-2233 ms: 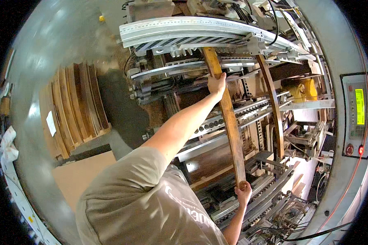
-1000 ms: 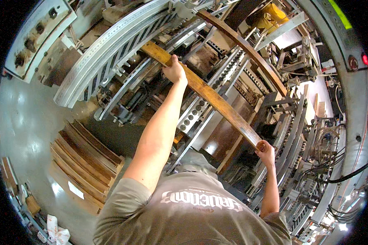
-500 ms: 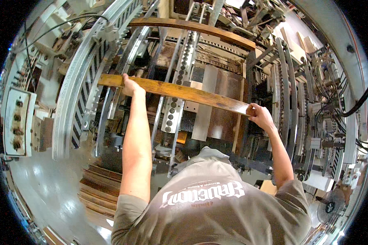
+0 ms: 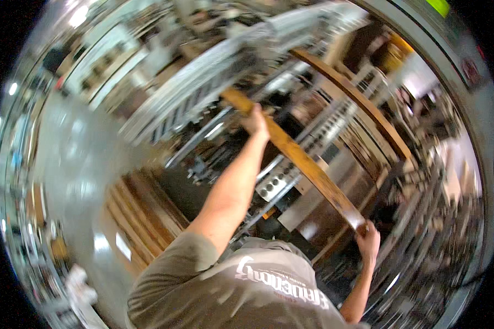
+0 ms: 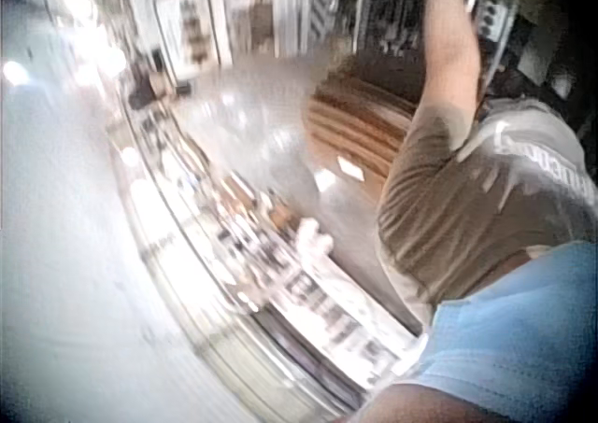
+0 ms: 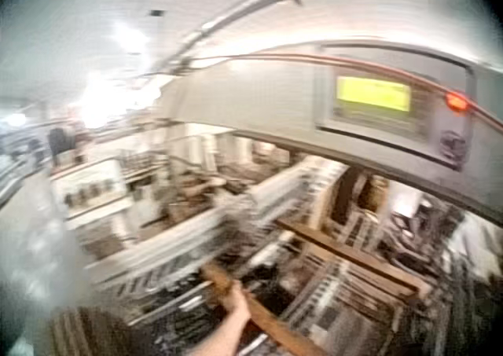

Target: The person picks up long wood planks from a stack and feeds them into an industrial wood-processing machine one at a time.

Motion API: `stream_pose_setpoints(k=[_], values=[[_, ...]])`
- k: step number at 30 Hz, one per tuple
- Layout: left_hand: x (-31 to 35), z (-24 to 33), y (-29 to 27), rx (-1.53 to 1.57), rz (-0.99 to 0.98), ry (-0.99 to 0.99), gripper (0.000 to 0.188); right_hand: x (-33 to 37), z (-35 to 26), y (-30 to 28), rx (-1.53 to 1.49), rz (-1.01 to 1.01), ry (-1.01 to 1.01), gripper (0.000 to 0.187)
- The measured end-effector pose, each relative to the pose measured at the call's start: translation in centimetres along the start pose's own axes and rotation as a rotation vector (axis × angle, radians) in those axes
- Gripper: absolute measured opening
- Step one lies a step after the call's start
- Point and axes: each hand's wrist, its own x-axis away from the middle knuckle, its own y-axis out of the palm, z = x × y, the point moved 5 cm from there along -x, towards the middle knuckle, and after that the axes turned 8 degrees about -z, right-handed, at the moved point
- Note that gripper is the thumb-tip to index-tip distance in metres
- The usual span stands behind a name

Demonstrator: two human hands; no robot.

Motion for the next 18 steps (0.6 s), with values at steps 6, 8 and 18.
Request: stream_pose_setpoints(k=[6,8,18], values=[[1.9,2.3,-0.7,-0.017,0.067,0.036,0.045,-1.0,1.8,1.1,-0.157,-0.165,0.066,0.039],[1.7,2.6,-1.1,-0.040,0.051,0.003,0.044,-0.8,0.4,0.5,-0.157,-0.165,0.048,0.034],[2.6,3.0,-0.1,-0.039,0.025,0.067,0.039,-0.7,-0.4,0.1,-0.197,-0.177,0.046,0.036]])
